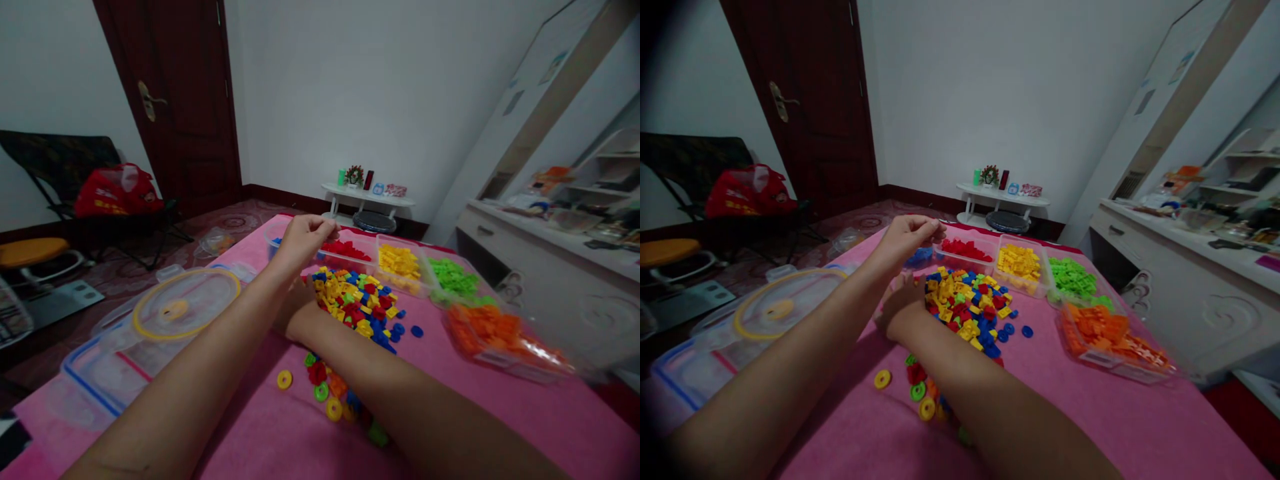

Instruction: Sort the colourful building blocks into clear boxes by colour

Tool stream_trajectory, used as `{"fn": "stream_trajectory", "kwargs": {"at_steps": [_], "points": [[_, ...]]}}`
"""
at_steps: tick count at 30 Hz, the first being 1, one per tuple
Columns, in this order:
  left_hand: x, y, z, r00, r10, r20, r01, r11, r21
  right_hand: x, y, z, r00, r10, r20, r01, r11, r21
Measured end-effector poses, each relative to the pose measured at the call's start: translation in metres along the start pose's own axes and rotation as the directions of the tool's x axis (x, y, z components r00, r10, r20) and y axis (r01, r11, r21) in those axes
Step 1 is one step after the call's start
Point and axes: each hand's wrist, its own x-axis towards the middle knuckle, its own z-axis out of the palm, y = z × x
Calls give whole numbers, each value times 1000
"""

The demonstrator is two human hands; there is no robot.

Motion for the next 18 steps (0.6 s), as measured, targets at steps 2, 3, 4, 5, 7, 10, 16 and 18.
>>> {"fn": "stream_trajectory", "kwargs": {"at_steps": [2,3,4,5,7,10,16,18], "points": [[1,-3,0,1000,23,7,-23,999,34,4,14,-1,999,53,-11,-54,998,-27],[1,-4,0,999,42,16,-43,997,60,3,20,-5,998,67,-9,-67,997,-45],[1,-7,0,998,62,26,-64,993,95,-1,26,-10,998,66,-11,-66,996,-58],[2,-9,0,996,82,35,-86,986,140,-6,31,-15,998,65,-13,-65,995,-69],[2,-17,1,992,114,58,-125,961,248,-23,38,-29,998,62,-14,-62,995,-74],[2,-30,1,989,106,108,-141,900,412,-57,48,-43,998,56,-31,-57,997,-44],[-1,-49,-2,954,-92,287,-133,726,675,-105,81,-47,988,113,-104,-87,970,225],[-4,-52,-3,946,-151,287,-127,641,756,-108,95,-50,985,120,-124,-68,932,357]]}}
